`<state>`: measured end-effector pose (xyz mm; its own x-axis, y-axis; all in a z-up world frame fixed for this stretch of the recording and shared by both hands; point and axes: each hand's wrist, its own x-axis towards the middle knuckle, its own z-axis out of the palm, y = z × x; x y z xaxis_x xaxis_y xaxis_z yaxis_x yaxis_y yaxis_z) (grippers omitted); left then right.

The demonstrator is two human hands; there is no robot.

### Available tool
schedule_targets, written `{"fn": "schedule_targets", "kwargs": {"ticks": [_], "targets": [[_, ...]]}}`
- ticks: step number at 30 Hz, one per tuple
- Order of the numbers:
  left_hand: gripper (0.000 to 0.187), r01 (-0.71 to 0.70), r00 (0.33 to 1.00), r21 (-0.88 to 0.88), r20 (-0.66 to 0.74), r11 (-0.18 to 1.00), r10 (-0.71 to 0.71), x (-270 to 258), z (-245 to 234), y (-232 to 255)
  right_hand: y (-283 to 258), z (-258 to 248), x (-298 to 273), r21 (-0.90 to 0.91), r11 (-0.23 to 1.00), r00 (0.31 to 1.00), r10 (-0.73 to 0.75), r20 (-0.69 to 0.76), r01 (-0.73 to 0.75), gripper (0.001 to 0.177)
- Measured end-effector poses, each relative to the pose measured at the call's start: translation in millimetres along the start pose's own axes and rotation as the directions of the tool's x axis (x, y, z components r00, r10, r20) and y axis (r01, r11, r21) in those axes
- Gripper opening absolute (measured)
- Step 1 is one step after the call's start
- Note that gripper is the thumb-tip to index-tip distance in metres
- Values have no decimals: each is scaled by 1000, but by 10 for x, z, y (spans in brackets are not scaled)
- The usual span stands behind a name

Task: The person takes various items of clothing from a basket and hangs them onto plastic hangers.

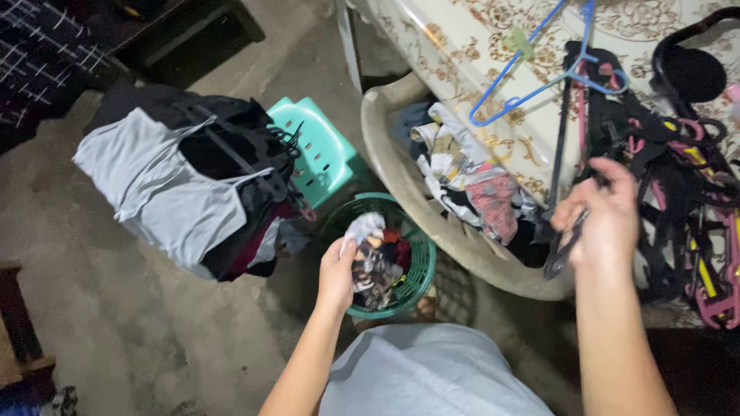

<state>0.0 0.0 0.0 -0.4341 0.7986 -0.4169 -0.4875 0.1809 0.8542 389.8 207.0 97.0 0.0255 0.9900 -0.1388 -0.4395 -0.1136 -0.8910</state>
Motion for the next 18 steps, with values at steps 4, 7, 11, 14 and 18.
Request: {"fn": "schedule_targets", "kwargs": {"ticks": [4, 7, 11, 14, 18], "targets": [[32, 109, 993, -259, 79, 960, -92, -265, 76, 554, 108, 1244, -1109, -454, 884, 971, 195, 138, -113, 34], [30, 188, 975, -355, 181, 916, -129, -434, 118, 852, 429, 1910, -1583, -664, 716, 918, 83, 388, 216, 27], [29, 187, 960, -254, 251, 949, -122, -539, 41, 941, 888, 2372, -1797, -649, 737, 919, 97, 382, 191, 32], [27, -340, 928, 240, 241, 909, 284, -593, -34, 920, 1016, 2459, -1772, -633, 757, 924, 110, 367, 161, 24], [18, -672, 692, 456, 108, 583, 714, -866, 18, 1051, 1068, 2511, -1726, -683, 713, 947, 90, 310, 155, 18]]}}
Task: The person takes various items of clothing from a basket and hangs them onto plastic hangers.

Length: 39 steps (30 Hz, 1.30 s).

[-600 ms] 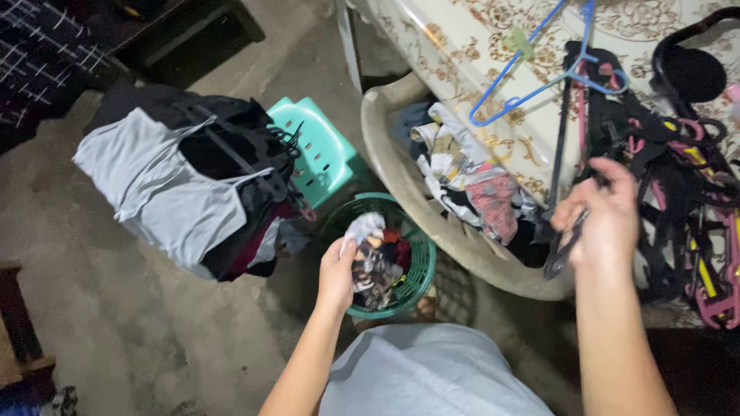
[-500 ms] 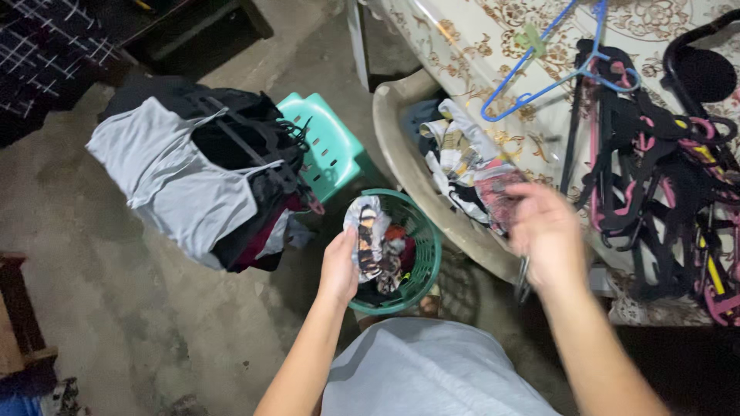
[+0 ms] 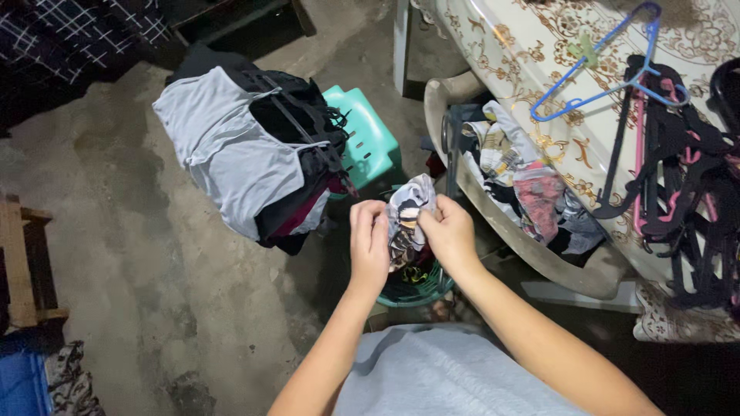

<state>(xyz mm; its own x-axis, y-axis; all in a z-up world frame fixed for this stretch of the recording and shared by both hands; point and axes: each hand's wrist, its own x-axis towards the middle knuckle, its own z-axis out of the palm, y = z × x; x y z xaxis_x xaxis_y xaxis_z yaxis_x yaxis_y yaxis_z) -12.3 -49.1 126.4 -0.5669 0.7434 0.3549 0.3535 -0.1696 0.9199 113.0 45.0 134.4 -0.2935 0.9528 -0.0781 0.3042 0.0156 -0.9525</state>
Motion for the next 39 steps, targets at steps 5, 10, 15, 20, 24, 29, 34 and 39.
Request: {"fn": "schedule_targets", "kwargs": {"ticks": [5, 10, 15, 20, 24, 29, 34, 39], "targets": [[53, 335, 926, -134, 229, 932, -300, 132, -93, 232, -26, -143, 106, -102, 989, 989, -94, 115, 106, 22], [36, 287, 957, -302, 140, 909, -255, 427, -340, 289, -172, -366, 154, -199, 974, 994, -108, 30, 112, 20], [29, 281, 949, 218, 84, 935, -304, 554, -188, 758, -212, -144, -156, -214, 943, 966, -237, 104, 254, 41], [34, 113, 958, 194, 238, 974, -159, 530, -275, 1011, 181, 158, -55, -317, 894, 948, -286, 138, 316, 23], [35, -121, 993, 532, 66, 838, 102, 921, -1174, 635, 425, -385, 579, -248, 958, 988, -131, 75, 146, 18], [29, 440, 897, 450, -255, 777, -360, 1094, -2246, 438, 304, -1435, 1091, -443, 864, 929, -337, -152, 241, 12], [34, 74, 994, 484, 38, 872, -106, 1099, -1605, 525, -162, -1040, 868, -174, 911, 926, -378, 11, 374, 22], [35, -242, 919, 435, 389, 868, 61, 1083, -644, 1003, -386, 177, 364, -61, 962, 928, -238, 287, 265, 56]]}}
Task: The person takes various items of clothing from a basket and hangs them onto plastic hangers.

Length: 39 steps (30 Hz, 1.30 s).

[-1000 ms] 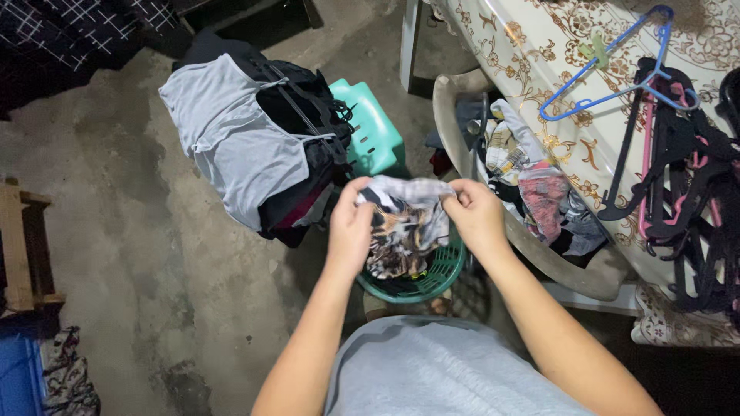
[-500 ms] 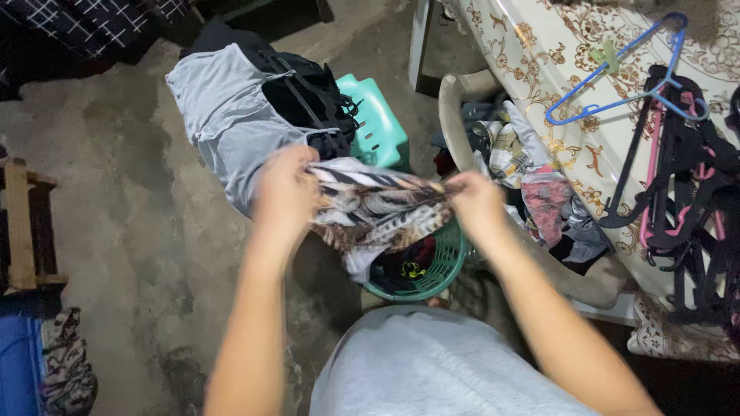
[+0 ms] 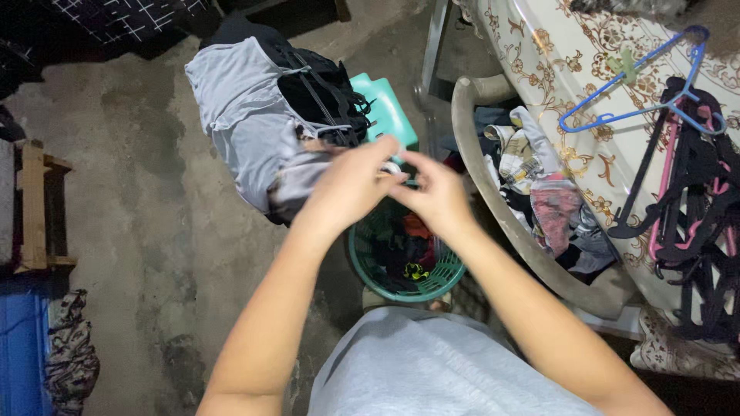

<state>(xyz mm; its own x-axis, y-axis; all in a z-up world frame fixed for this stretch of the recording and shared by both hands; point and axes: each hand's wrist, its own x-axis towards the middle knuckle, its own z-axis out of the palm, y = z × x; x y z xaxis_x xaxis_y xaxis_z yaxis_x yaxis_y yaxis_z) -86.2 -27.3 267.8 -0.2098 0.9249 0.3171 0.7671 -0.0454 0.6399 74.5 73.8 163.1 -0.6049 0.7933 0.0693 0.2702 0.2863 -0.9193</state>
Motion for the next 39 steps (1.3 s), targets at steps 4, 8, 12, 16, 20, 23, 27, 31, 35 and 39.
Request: {"fn": "schedule_targets", "kwargs": {"ticks": [4, 8, 12, 16, 20, 23, 27, 31, 35, 39], "targets": [[29, -53, 980, -50, 187, 997, 61, 50, -73, 143, 164, 168, 261, -22, 983, 970, -185, -155, 184, 21], [23, -122, 992, 200, 53, 972, 114, -136, -319, -198, 213, -622, 511, -317, 948, 935, -128, -330, 17, 19], [14, -87, 996, 452, 18, 888, 89, -286, -166, -590, 219, -1304, 526, -374, 919, 888, -67, -455, -122, 19], [24, 111, 985, 518, -170, 848, -25, -371, -80, -852, 379, -1776, 481, -413, 892, 870, -47, -491, -185, 16], [50, 47, 998, 302, -47, 952, -35, -289, -13, -837, 583, -1818, 341, -473, 859, 881, -58, -470, -196, 17], [43, -107, 981, 140, 178, 984, 82, -158, -53, -722, 717, -1727, 317, -441, 857, 879, 27, -477, -266, 20], [21, -178, 972, 112, 172, 978, 158, -31, -146, -615, 899, -1832, 298, -405, 871, 891, 74, -449, -277, 25], [14, -106, 994, 365, 59, 925, 91, 26, -95, -546, 967, -1821, 250, -404, 870, 908, 108, -405, -283, 26], [31, 80, 996, 468, -17, 880, -82, 70, 88, -518, 910, -1621, 78, -282, 892, 889, 228, -397, -354, 25], [50, 131, 990, 282, -85, 950, -112, 105, 267, -532, 936, -1370, -187, -408, 866, 917, 127, -378, -289, 23]]}}
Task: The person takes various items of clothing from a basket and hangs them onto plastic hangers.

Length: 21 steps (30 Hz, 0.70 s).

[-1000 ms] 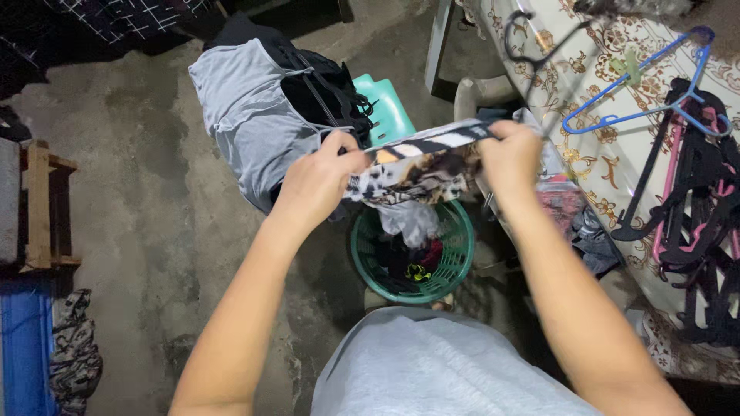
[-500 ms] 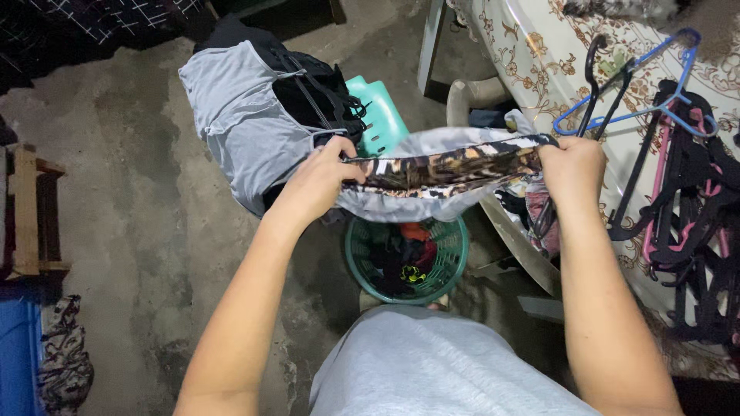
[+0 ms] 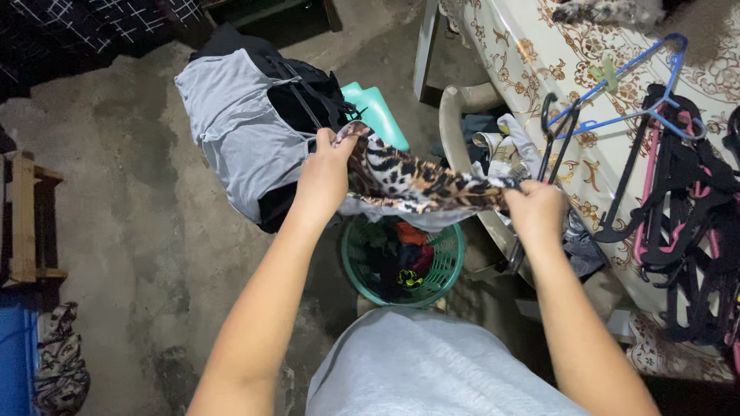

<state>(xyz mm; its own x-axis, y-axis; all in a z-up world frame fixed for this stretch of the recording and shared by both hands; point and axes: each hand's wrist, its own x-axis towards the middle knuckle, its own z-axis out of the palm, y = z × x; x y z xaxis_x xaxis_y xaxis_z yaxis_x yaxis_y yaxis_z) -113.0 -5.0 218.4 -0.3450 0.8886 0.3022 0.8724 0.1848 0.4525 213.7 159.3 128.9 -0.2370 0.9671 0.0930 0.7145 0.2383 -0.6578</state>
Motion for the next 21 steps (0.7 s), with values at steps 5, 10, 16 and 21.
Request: {"fn": "schedule_targets", "kwargs": {"ticks": [5, 10, 16, 21], "targets": [[27, 6, 995, 63, 102, 998, -13, 120, 205, -140, 125, 79, -281, 89, 990, 993, 109, 48, -113, 21], [20, -134, 985, 63, 114, 989, 126, 208, 264, -174, 302, 124, -420, 80, 997, 984, -18, 177, 4, 33], [45, -133, 951, 184, 301, 974, 73, 231, 298, -45, 55, -374, -577, -81, 946, 936, -295, 193, 315, 63], [52, -175, 925, 402, 380, 899, 10, 276, 359, -64, -263, -958, -632, -305, 939, 975, -97, 201, 156, 33]]}}
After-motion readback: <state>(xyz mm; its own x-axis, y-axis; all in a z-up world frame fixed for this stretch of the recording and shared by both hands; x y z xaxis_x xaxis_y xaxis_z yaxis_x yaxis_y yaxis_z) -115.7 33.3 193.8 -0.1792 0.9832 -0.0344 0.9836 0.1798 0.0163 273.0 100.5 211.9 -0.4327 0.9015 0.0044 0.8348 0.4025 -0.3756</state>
